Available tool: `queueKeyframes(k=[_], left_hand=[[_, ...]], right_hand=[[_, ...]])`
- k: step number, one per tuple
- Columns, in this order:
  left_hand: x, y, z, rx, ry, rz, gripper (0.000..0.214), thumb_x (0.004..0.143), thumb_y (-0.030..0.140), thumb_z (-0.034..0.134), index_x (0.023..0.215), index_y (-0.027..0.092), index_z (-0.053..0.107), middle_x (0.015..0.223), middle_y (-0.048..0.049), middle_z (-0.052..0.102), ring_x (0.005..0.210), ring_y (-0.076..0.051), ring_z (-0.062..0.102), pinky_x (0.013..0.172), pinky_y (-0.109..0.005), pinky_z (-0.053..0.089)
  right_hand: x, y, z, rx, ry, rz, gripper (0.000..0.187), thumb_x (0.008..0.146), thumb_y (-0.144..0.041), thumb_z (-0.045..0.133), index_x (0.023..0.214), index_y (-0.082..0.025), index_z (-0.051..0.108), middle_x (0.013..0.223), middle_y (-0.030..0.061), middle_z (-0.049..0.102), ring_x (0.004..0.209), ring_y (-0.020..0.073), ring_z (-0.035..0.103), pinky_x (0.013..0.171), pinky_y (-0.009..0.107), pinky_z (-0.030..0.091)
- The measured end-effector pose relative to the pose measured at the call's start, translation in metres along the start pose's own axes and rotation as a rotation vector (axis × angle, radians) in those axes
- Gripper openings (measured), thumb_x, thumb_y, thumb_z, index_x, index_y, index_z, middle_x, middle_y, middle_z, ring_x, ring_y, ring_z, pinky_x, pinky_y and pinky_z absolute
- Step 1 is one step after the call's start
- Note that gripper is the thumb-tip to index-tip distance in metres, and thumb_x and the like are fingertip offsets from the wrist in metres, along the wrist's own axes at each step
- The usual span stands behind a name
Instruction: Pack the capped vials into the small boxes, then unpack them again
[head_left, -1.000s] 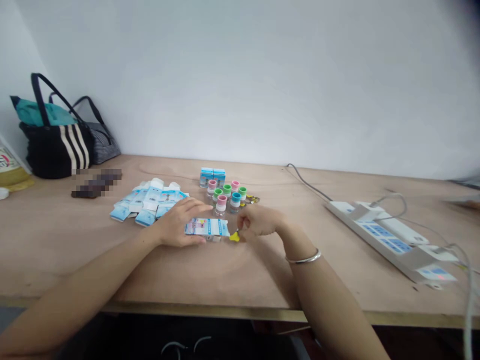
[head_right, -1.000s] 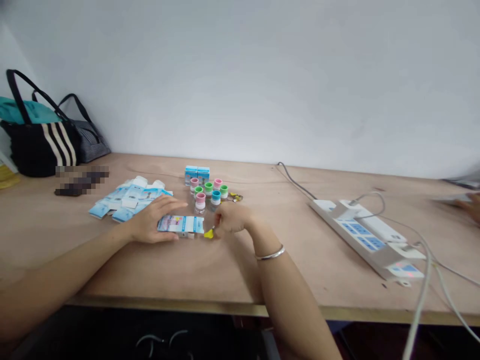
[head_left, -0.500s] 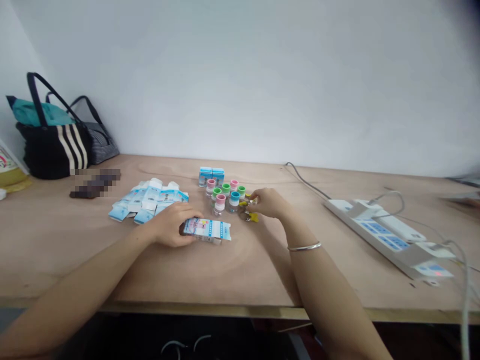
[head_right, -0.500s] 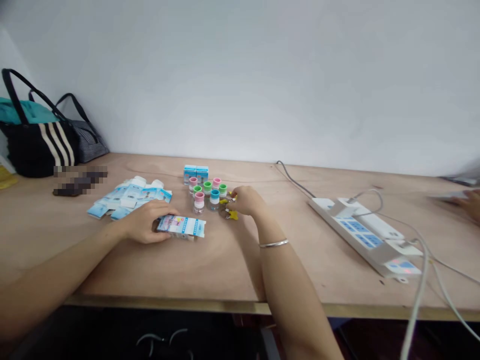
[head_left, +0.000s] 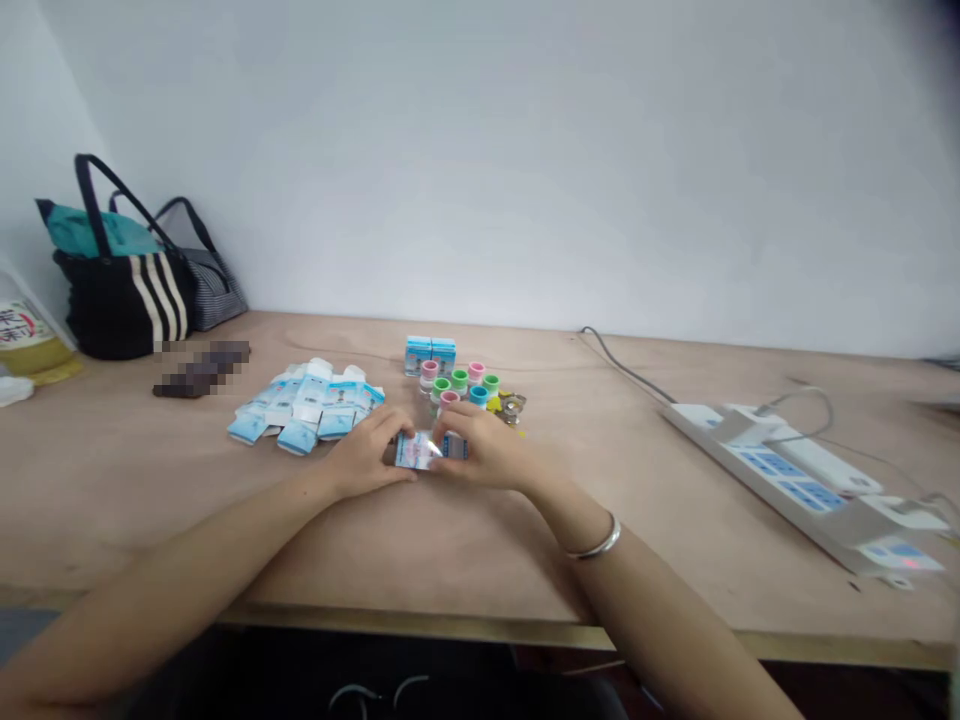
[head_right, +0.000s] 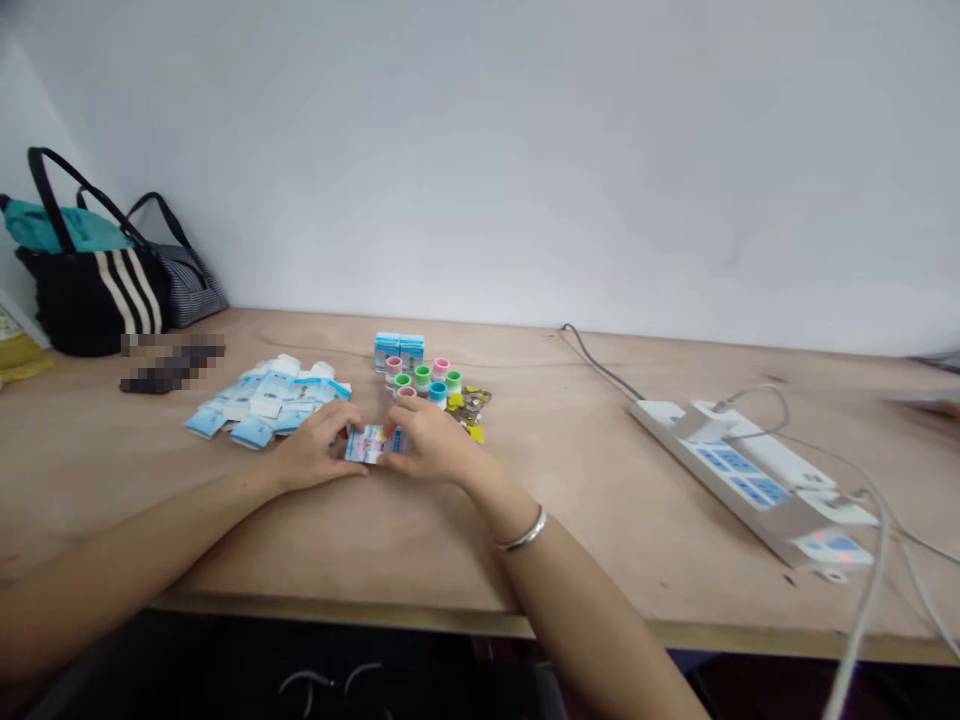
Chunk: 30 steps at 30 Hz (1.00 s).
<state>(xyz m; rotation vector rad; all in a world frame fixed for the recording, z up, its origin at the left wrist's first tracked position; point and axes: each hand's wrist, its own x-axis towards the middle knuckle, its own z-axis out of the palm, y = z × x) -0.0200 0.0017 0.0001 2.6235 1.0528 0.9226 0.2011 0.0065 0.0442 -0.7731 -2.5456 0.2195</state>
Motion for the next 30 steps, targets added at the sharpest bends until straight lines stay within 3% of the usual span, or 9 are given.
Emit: queueKeyframes(k=[2,4,7,11,18,21,25,30], left_hand=[[-0.001,-0.001,-0.002,-0.032,0.014,-0.032,0.049,0.059,0.046,0.075,0.091,0.019,0.048,0.097,-0.0050,0.055,0.087,-0.020,0.053,0.076,-0.035,0.048],[-0.003,0.000,-0.005,-0.094,0.024,-0.075,0.049,0.062,0.048,0.072,0.093,0.020,0.047,0.097,-0.0039,0.055,0.086,-0.019,0.054,0.075,-0.035,0.049],[-0.006,0.000,-0.007,-0.204,0.033,-0.135,0.033,0.077,0.043,0.059,0.098,0.021,0.048,0.096,-0.0028,0.056,0.087,-0.017,0.057,0.079,-0.035,0.051],[-0.009,-0.001,-0.004,-0.295,0.076,-0.166,0.019,0.084,0.035,0.050,0.095,0.020,0.051,0.096,-0.0039,0.057,0.092,-0.017,0.057,0.082,-0.034,0.053],[-0.008,0.003,-0.005,-0.319,0.123,-0.234,0.011,0.082,0.025,0.050,0.091,0.019,0.050,0.088,-0.0026,0.057,0.086,-0.016,0.059,0.071,-0.029,0.055],[-0.009,0.002,-0.004,-0.239,0.118,-0.220,0.012,0.081,0.019,0.045,0.092,0.020,0.050,0.089,-0.0029,0.059,0.090,-0.017,0.059,0.074,-0.030,0.053],[-0.010,0.001,-0.004,-0.071,0.125,-0.149,0.029,0.079,0.008,0.038,0.102,0.020,0.052,0.098,-0.0045,0.061,0.096,-0.018,0.059,0.086,-0.035,0.048],[-0.008,0.010,-0.011,-0.007,0.123,-0.005,0.029,0.085,0.023,0.046,0.114,0.021,0.052,0.119,-0.0073,0.056,0.114,-0.022,0.051,0.100,-0.038,0.041]], right_hand=[[-0.001,0.002,0.007,-0.020,0.003,0.025,0.020,0.073,-0.033,0.066,0.080,-0.017,0.056,0.086,0.0074,0.059,0.084,0.0199,0.054,0.071,0.030,0.043],[-0.004,0.003,0.011,-0.008,0.005,0.031,0.022,0.074,-0.033,0.065,0.087,-0.017,0.055,0.091,0.0081,0.059,0.084,0.0197,0.055,0.071,0.030,0.044],[-0.009,0.003,0.012,0.004,0.008,0.007,0.031,0.076,-0.032,0.062,0.101,-0.018,0.054,0.099,0.0094,0.060,0.089,0.0212,0.056,0.075,0.032,0.045],[-0.012,0.001,0.017,-0.034,0.014,0.005,0.048,0.074,-0.035,0.064,0.117,-0.017,0.051,0.110,0.0125,0.058,0.100,0.0249,0.055,0.084,0.038,0.045],[-0.011,0.003,0.022,-0.043,0.038,0.028,0.043,0.074,-0.034,0.063,0.112,-0.016,0.055,0.106,0.0122,0.060,0.094,0.0235,0.058,0.080,0.035,0.045],[-0.013,0.005,0.019,-0.019,0.044,0.041,0.040,0.073,-0.035,0.064,0.109,-0.016,0.057,0.102,0.0114,0.062,0.089,0.0228,0.058,0.077,0.033,0.046],[-0.016,0.008,0.012,0.067,0.055,0.095,0.042,0.073,-0.039,0.065,0.106,-0.015,0.060,0.097,0.0102,0.065,0.083,0.0216,0.059,0.074,0.032,0.046],[-0.015,0.012,0.010,0.240,-0.005,0.152,0.039,0.082,-0.043,0.055,0.108,-0.014,0.062,0.095,0.0063,0.066,0.080,0.0176,0.060,0.073,0.028,0.046]])
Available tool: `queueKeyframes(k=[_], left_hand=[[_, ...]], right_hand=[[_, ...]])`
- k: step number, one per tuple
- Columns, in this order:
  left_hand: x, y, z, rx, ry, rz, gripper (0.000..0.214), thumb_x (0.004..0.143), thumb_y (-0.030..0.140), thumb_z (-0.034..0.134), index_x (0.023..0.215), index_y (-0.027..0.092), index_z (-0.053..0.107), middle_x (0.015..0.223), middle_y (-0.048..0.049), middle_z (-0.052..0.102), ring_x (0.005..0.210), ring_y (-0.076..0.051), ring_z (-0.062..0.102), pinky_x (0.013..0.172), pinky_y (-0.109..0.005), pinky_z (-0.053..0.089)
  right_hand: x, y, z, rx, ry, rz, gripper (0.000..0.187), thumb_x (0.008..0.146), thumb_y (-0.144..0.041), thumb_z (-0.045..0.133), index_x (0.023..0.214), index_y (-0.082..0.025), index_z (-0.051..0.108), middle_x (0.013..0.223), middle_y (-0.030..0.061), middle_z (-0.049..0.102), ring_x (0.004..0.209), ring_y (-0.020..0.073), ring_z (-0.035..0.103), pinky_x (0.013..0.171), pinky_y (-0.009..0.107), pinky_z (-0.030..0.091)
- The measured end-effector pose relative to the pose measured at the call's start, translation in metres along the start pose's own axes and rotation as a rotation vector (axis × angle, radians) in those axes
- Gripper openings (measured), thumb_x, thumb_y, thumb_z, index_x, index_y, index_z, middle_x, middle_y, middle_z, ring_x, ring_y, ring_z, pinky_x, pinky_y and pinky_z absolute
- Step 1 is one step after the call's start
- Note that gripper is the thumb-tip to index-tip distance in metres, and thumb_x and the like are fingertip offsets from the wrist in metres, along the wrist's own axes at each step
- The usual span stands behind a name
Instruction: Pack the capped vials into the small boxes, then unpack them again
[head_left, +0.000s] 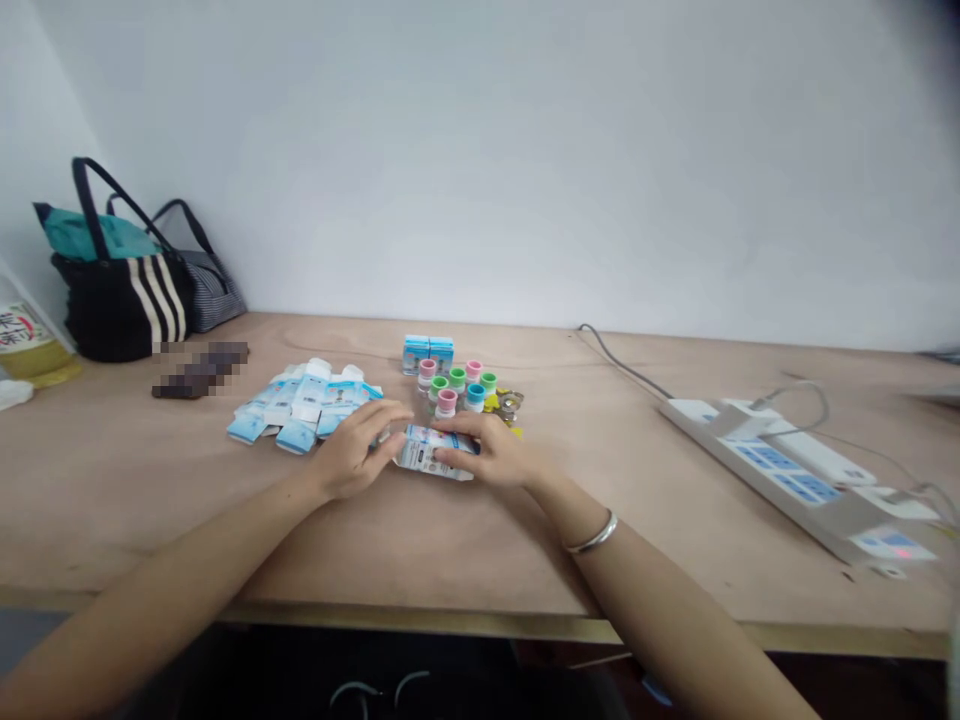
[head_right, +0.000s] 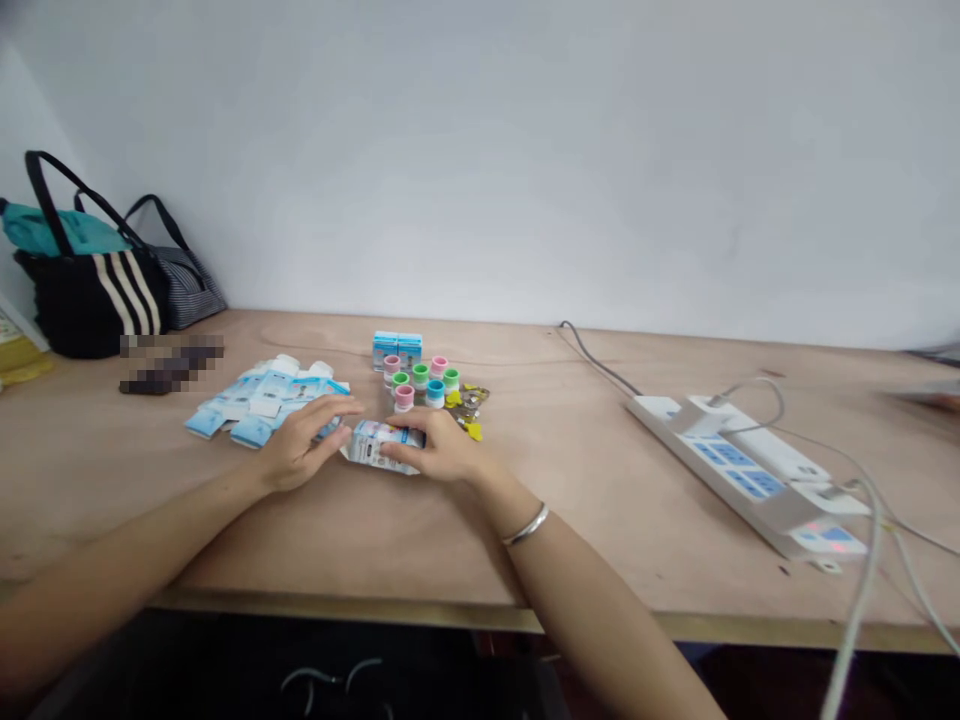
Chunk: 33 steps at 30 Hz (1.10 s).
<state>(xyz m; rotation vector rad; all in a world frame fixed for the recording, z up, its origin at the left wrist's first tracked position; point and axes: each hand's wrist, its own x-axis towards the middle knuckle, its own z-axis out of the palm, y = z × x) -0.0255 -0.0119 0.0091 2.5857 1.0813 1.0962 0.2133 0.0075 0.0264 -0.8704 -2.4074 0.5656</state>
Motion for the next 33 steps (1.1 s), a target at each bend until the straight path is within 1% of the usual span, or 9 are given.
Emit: queueKeyframes(k=[5,10,13,16,20,25,29,31,33], left_hand=[[0.001,0.005,0.000,-0.063,-0.132,0.048,0.050,0.079,0.034,0.060,0.125,0.023,0.045,0.123,-0.0076,0.055,0.113,-0.023,0.052,0.097,-0.038,0.043],[0.000,0.000,0.004,-0.196,-0.143,-0.081,0.054,0.074,0.032,0.065,0.124,0.024,0.046,0.113,-0.0068,0.059,0.093,-0.020,0.060,0.084,-0.035,0.051],[0.001,-0.003,0.008,-0.339,-0.128,-0.189,0.052,0.072,0.029,0.066,0.121,0.022,0.049,0.102,-0.0053,0.059,0.079,-0.016,0.060,0.071,-0.030,0.054],[0.003,-0.006,0.012,-0.367,-0.097,-0.219,0.044,0.072,0.025,0.064,0.115,0.021,0.053,0.096,-0.0038,0.059,0.075,-0.014,0.059,0.066,-0.027,0.054],[0.003,-0.005,0.011,-0.227,0.022,-0.116,0.018,0.076,0.019,0.059,0.094,0.019,0.061,0.081,-0.0010,0.061,0.069,-0.012,0.058,0.065,-0.024,0.051],[-0.002,-0.007,0.009,-0.069,0.086,0.202,0.017,0.081,0.011,0.049,0.086,0.021,0.062,0.081,-0.0027,0.064,0.079,-0.013,0.062,0.072,-0.024,0.049],[-0.006,-0.013,0.010,0.047,-0.138,0.325,0.019,0.082,0.009,0.046,0.083,0.020,0.062,0.090,-0.0041,0.065,0.080,-0.013,0.061,0.071,-0.023,0.047],[-0.007,-0.014,0.010,0.083,-0.260,0.319,0.017,0.081,0.011,0.047,0.084,0.019,0.061,0.090,-0.0039,0.065,0.077,-0.013,0.061,0.069,-0.023,0.047],[-0.007,-0.014,0.010,0.089,-0.308,0.281,0.015,0.082,0.018,0.050,0.092,0.020,0.061,0.089,-0.0036,0.065,0.076,-0.014,0.061,0.069,-0.024,0.046]], right_hand=[[0.002,0.002,0.003,0.032,-0.026,0.093,0.039,0.090,-0.045,0.041,0.103,-0.015,0.062,0.082,0.0028,0.066,0.072,0.0147,0.058,0.066,0.025,0.045],[0.000,-0.003,0.000,-0.008,0.060,0.047,0.042,0.079,-0.047,0.059,0.107,-0.016,0.058,0.092,0.0055,0.065,0.078,0.0165,0.059,0.068,0.025,0.045],[0.000,-0.002,0.001,-0.036,0.026,0.037,0.041,0.075,-0.044,0.064,0.105,-0.016,0.059,0.083,0.0034,0.064,0.068,0.0144,0.056,0.061,0.023,0.043],[0.001,0.000,0.005,-0.064,0.059,0.035,0.027,0.077,-0.036,0.062,0.094,-0.015,0.061,0.072,0.0002,0.061,0.060,0.0113,0.052,0.055,0.021,0.039],[0.000,0.002,0.007,-0.112,0.120,-0.022,0.006,0.077,-0.018,0.056,0.079,-0.016,0.061,0.066,-0.0009,0.059,0.058,0.0098,0.051,0.056,0.020,0.039],[-0.003,-0.001,0.004,-0.128,0.121,-0.247,0.021,0.071,-0.006,0.050,0.083,-0.017,0.064,0.086,0.0059,0.065,0.077,0.0149,0.059,0.069,0.024,0.045],[-0.004,-0.006,0.003,-0.234,-0.091,-0.306,0.022,0.064,-0.006,0.055,0.080,-0.017,0.065,0.090,0.0077,0.066,0.081,0.0183,0.060,0.072,0.027,0.045],[-0.004,-0.009,0.003,-0.249,-0.212,-0.246,0.020,0.062,-0.006,0.055,0.077,-0.016,0.065,0.081,0.0058,0.066,0.072,0.0162,0.059,0.065,0.025,0.044],[-0.005,-0.010,0.003,-0.205,-0.262,-0.157,0.018,0.064,-0.007,0.055,0.077,-0.016,0.064,0.073,0.0032,0.065,0.063,0.0131,0.057,0.058,0.022,0.042]])
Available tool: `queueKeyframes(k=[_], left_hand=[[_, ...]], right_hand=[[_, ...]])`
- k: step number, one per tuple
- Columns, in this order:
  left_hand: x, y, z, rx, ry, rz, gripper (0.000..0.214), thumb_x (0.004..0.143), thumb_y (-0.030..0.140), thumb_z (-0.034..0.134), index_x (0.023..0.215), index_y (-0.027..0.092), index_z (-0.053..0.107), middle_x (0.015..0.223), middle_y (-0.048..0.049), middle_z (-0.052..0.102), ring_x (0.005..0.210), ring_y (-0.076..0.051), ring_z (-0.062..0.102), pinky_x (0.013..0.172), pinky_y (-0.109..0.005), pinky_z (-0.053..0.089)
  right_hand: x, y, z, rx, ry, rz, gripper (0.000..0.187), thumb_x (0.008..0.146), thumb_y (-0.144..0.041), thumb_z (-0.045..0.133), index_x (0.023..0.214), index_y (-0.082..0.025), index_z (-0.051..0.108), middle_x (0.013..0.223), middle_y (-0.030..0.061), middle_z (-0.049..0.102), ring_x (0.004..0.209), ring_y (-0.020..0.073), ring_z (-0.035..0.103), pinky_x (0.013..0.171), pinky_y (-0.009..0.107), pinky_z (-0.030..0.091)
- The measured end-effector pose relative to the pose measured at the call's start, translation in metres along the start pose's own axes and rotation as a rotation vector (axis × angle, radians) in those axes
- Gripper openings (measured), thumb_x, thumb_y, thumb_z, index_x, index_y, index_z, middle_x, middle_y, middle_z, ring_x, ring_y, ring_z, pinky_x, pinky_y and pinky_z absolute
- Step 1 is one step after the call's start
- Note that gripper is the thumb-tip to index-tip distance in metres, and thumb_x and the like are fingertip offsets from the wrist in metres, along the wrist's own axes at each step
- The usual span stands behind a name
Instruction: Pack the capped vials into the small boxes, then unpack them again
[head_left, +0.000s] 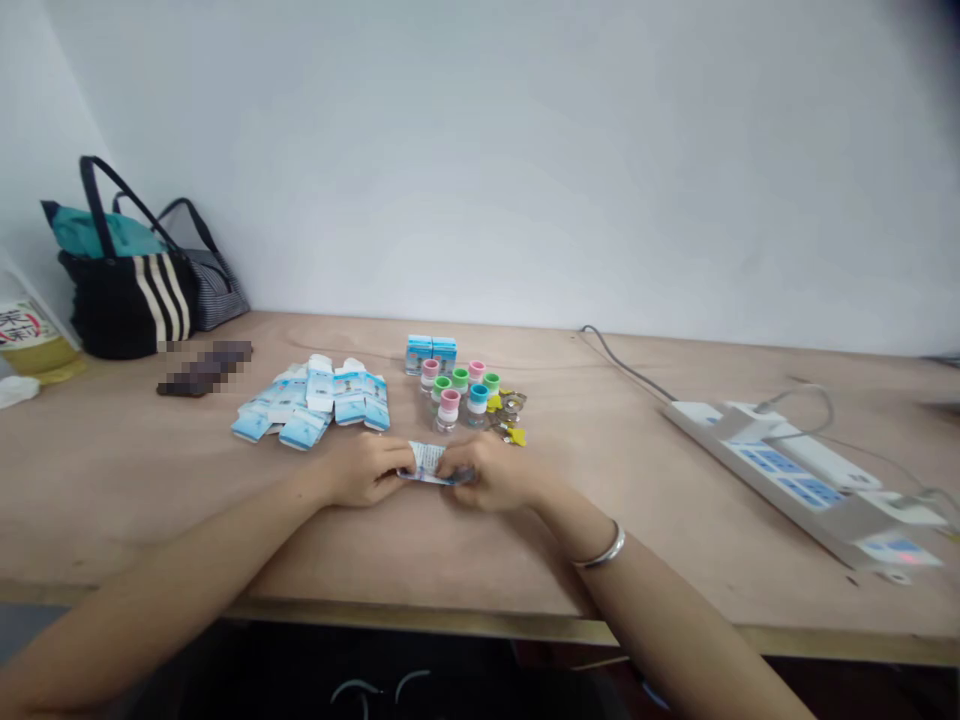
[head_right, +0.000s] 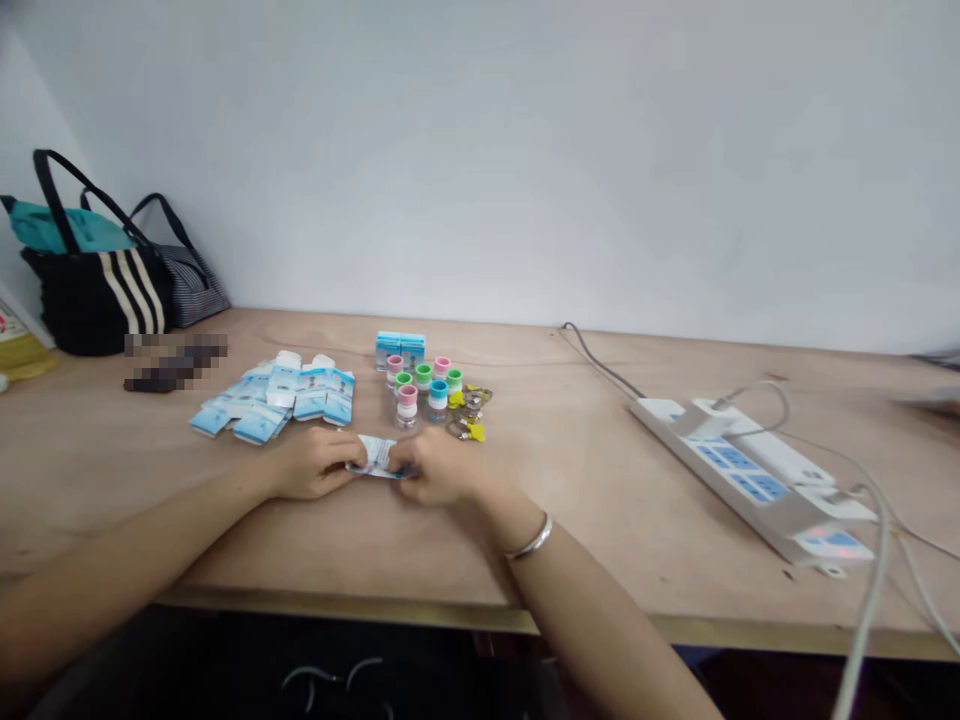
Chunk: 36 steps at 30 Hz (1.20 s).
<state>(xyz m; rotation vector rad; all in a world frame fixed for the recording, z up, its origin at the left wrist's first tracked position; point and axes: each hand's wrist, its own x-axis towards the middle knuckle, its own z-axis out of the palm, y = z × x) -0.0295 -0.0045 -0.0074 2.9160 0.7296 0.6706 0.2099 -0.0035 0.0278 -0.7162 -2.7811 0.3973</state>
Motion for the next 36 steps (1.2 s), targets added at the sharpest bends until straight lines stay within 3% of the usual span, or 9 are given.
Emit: queueKeyframes(k=[4,12,16,18,24,28,31,34,36], left_hand=[[0.004,0.005,-0.001,-0.076,0.055,-0.094,0.022,0.086,0.027,0.048,0.105,0.023,0.058,0.099,-0.0030,0.066,0.086,-0.016,0.062,0.076,-0.027,0.047],[0.015,0.005,-0.015,-0.252,0.480,-0.442,0.022,0.083,0.031,0.050,0.098,0.019,0.061,0.083,-0.0012,0.066,0.062,-0.011,0.059,0.054,-0.020,0.046],[0.003,-0.025,-0.036,-0.066,0.877,-0.786,0.025,0.081,0.034,0.049,0.098,0.018,0.058,0.086,-0.0028,0.066,0.068,-0.015,0.061,0.061,-0.024,0.048],[-0.005,-0.041,-0.046,0.115,0.967,-0.965,0.023,0.078,0.032,0.051,0.096,0.018,0.057,0.090,-0.0047,0.065,0.080,-0.019,0.062,0.073,-0.029,0.048],[-0.019,-0.059,-0.053,0.332,0.625,-1.298,0.026,0.078,0.027,0.048,0.102,0.019,0.052,0.096,-0.0102,0.065,0.094,-0.030,0.059,0.091,-0.052,0.037],[-0.016,-0.047,-0.056,0.465,0.508,-1.335,0.032,0.075,0.029,0.052,0.105,0.016,0.053,0.117,-0.0180,0.054,0.114,-0.038,0.045,0.094,-0.059,0.030],[-0.006,-0.035,-0.055,0.535,0.392,-1.075,0.034,0.078,0.032,0.052,0.110,0.020,0.057,0.134,-0.0164,0.041,0.127,-0.039,0.031,0.100,-0.062,0.021],[0.007,-0.028,-0.048,0.511,0.122,-0.630,0.032,0.083,0.036,0.050,0.112,0.029,0.059,0.138,-0.0091,0.041,0.131,-0.034,0.028,0.105,-0.063,0.006],[0.012,-0.028,-0.040,0.488,-0.018,-0.471,0.031,0.084,0.039,0.049,0.112,0.031,0.059,0.138,-0.0077,0.043,0.132,-0.032,0.030,0.106,-0.061,0.000]], right_hand=[[-0.001,0.002,0.002,0.221,0.103,0.130,0.025,0.075,-0.014,0.055,0.099,-0.017,0.059,0.080,0.0027,0.068,0.068,0.0131,0.061,0.061,0.022,0.045],[0.006,0.006,0.005,0.417,0.664,0.194,0.029,0.080,-0.033,0.059,0.104,-0.020,0.053,0.093,0.0058,0.062,0.077,0.0156,0.062,0.068,0.029,0.051],[0.006,0.004,0.007,0.346,0.589,0.261,0.033,0.080,-0.032,0.057,0.110,-0.019,0.050,0.082,0.0027,0.062,0.059,0.0108,0.058,0.054,0.023,0.046],[0.006,0.002,0.010,0.239,0.487,0.296,0.028,0.079,-0.029,0.057,0.105,-0.018,0.055,0.075,0.0017,0.062,0.054,0.0098,0.055,0.053,0.022,0.043],[0.007,-0.005,0.012,-0.020,0.243,0.419,0.018,0.080,-0.028,0.055,0.093,-0.018,0.063,0.069,0.0022,0.065,0.057,0.0119,0.056,0.054,0.022,0.036],[0.008,-0.004,0.011,-0.105,0.181,0.479,0.019,0.079,-0.028,0.057,0.094,-0.020,0.064,0.073,0.0032,0.067,0.062,0.0141,0.059,0.057,0.023,0.037],[0.008,-0.002,0.012,-0.087,0.147,0.458,0.017,0.080,-0.028,0.056,0.092,-0.020,0.065,0.078,0.0043,0.069,0.067,0.0156,0.061,0.060,0.023,0.040],[0.008,-0.001,0.013,-0.066,0.144,0.438,0.016,0.080,-0.028,0.056,0.092,-0.020,0.065,0.078,0.0047,0.069,0.068,0.0163,0.062,0.061,0.024,0.041],[0.008,-0.001,0.013,-0.070,0.147,0.428,0.016,0.080,-0.029,0.057,0.091,-0.020,0.064,0.076,0.0047,0.069,0.068,0.0164,0.062,0.061,0.024,0.042]])
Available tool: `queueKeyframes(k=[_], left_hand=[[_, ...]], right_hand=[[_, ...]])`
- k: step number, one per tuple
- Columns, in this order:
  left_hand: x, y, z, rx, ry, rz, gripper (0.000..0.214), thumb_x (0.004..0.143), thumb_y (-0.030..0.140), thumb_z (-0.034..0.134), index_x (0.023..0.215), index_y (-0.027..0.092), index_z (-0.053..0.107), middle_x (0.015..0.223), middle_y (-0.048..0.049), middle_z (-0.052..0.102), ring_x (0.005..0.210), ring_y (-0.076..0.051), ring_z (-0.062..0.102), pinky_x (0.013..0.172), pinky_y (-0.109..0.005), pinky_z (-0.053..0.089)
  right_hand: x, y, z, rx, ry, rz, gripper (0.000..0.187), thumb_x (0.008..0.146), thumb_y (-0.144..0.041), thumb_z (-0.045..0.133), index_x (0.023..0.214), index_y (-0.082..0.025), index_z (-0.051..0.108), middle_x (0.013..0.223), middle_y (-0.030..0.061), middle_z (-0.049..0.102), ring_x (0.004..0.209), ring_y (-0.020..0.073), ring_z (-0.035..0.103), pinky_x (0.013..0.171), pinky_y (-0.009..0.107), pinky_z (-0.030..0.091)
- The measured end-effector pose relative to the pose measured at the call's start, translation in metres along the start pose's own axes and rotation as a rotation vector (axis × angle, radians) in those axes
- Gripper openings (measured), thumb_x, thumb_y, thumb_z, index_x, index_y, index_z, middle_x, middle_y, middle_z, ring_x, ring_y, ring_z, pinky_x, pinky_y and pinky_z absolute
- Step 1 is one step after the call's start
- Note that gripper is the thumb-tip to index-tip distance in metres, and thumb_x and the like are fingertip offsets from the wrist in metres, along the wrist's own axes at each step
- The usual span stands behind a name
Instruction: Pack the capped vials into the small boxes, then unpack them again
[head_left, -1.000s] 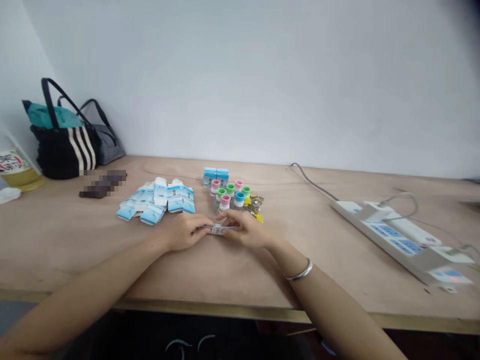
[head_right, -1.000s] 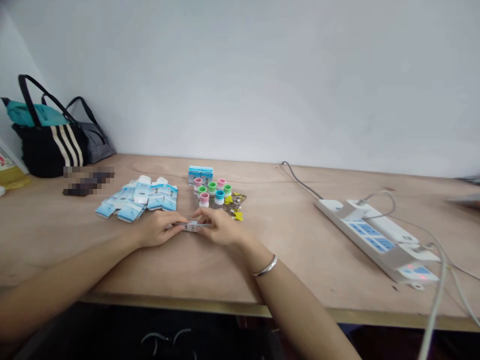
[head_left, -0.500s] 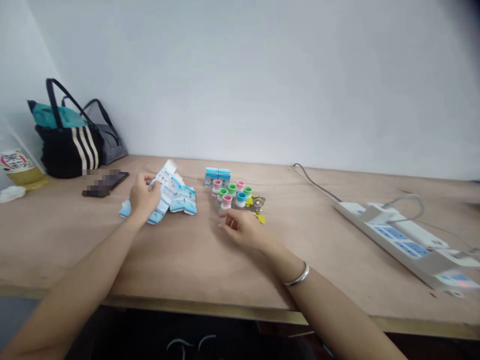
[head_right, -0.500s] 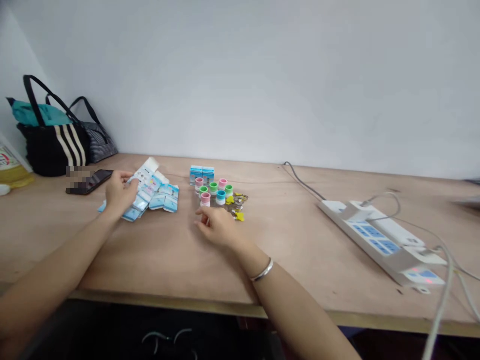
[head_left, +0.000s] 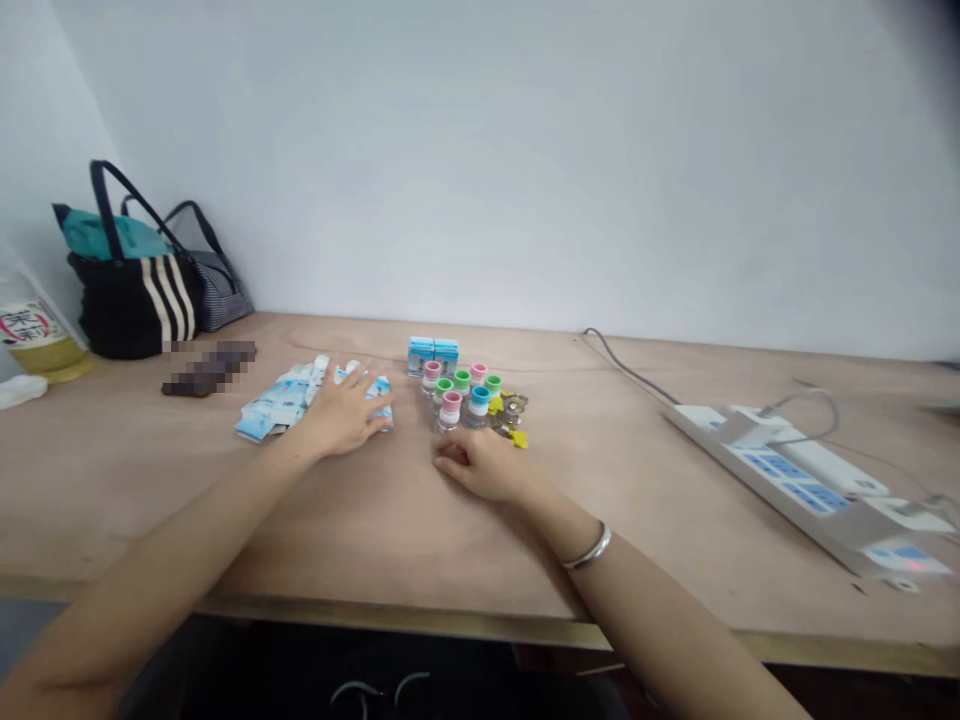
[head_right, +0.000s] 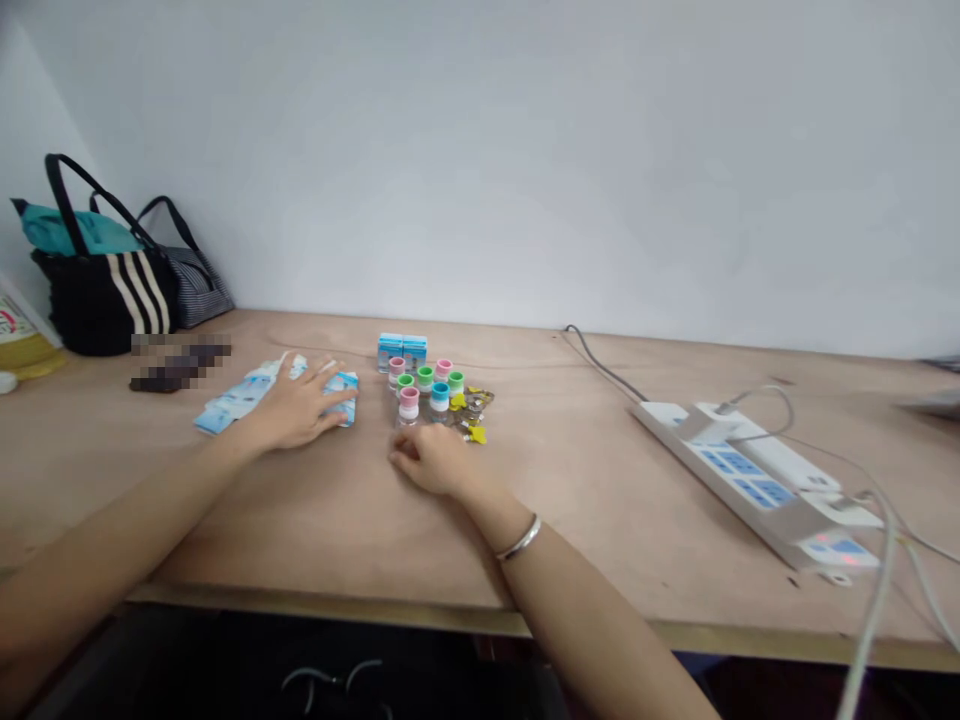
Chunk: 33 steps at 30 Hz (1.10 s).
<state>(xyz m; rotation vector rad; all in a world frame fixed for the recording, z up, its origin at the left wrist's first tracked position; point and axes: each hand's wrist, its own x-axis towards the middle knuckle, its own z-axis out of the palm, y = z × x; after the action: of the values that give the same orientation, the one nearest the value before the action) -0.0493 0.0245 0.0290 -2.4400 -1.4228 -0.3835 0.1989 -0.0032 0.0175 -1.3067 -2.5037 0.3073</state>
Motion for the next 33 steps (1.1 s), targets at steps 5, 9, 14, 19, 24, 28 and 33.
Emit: queueKeyframes(k=[5,9,14,19,24,28,33], left_hand=[[-0.004,-0.009,0.009,-0.020,-0.162,-0.040,0.033,0.079,0.046,0.054,0.106,0.030,0.064,0.139,-0.0080,0.044,0.133,-0.032,0.027,0.104,-0.063,-0.006],[0.008,-0.017,0.000,-0.102,-0.225,-0.108,0.045,0.077,0.056,0.051,0.112,0.029,0.060,0.136,-0.0101,0.046,0.132,-0.035,0.028,0.102,-0.065,-0.001],[0.079,-0.015,0.006,-0.215,-0.161,-0.109,0.044,0.084,0.030,0.048,0.128,0.023,0.046,0.138,-0.0118,0.043,0.130,-0.028,0.036,0.107,-0.046,0.022],[0.137,-0.015,0.036,-0.299,-0.091,-0.166,0.061,0.076,0.017,0.057,0.133,0.013,0.037,0.141,-0.0171,0.037,0.129,-0.027,0.037,0.105,-0.036,0.030],[0.145,-0.020,0.055,-0.373,-0.005,-0.197,0.045,0.071,0.018,0.063,0.115,0.015,0.051,0.125,-0.0118,0.053,0.115,-0.023,0.052,0.097,-0.029,0.038],[0.135,-0.026,0.050,-0.382,0.106,-0.298,0.040,0.072,0.013,0.059,0.110,0.016,0.050,0.116,-0.0118,0.053,0.108,-0.024,0.055,0.091,-0.034,0.043],[0.110,-0.031,0.020,-0.359,0.204,-0.349,0.040,0.076,0.013,0.053,0.115,0.017,0.047,0.117,-0.0116,0.048,0.109,-0.027,0.053,0.093,-0.039,0.043]], right_hand=[[-0.001,0.000,0.000,-0.016,-0.002,-0.003,0.018,0.081,-0.032,0.057,0.093,-0.020,0.064,0.077,0.0047,0.068,0.067,0.0161,0.061,0.059,0.024,0.040],[0.001,0.000,0.001,-0.016,-0.002,0.020,0.022,0.081,-0.032,0.057,0.099,-0.020,0.063,0.077,0.0049,0.066,0.066,0.0163,0.059,0.059,0.025,0.039],[0.003,0.004,0.005,-0.001,0.031,0.004,0.030,0.081,-0.034,0.058,0.107,-0.019,0.061,0.089,0.0067,0.061,0.072,0.0159,0.057,0.067,0.026,0.041],[0.005,0.008,0.007,0.023,0.024,0.025,0.034,0.080,-0.037,0.060,0.109,-0.019,0.059,0.099,0.0081,0.055,0.076,0.0151,0.056,0.071,0.026,0.042],[0.012,0.008,0.011,-0.009,0.011,0.046,0.038,0.080,-0.040,0.060,0.110,-0.017,0.057,0.103,0.0103,0.054,0.079,0.0169,0.056,0.072,0.028,0.043],[0.019,0.009,0.016,-0.035,0.035,0.066,0.043,0.080,-0.044,0.058,0.111,-0.015,0.055,0.109,0.0127,0.052,0.085,0.0194,0.057,0.075,0.030,0.043],[0.026,0.010,0.020,-0.030,0.051,0.075,0.046,0.078,-0.046,0.060,0.112,-0.015,0.055,0.107,0.0128,0.053,0.089,0.0212,0.055,0.078,0.031,0.043]])
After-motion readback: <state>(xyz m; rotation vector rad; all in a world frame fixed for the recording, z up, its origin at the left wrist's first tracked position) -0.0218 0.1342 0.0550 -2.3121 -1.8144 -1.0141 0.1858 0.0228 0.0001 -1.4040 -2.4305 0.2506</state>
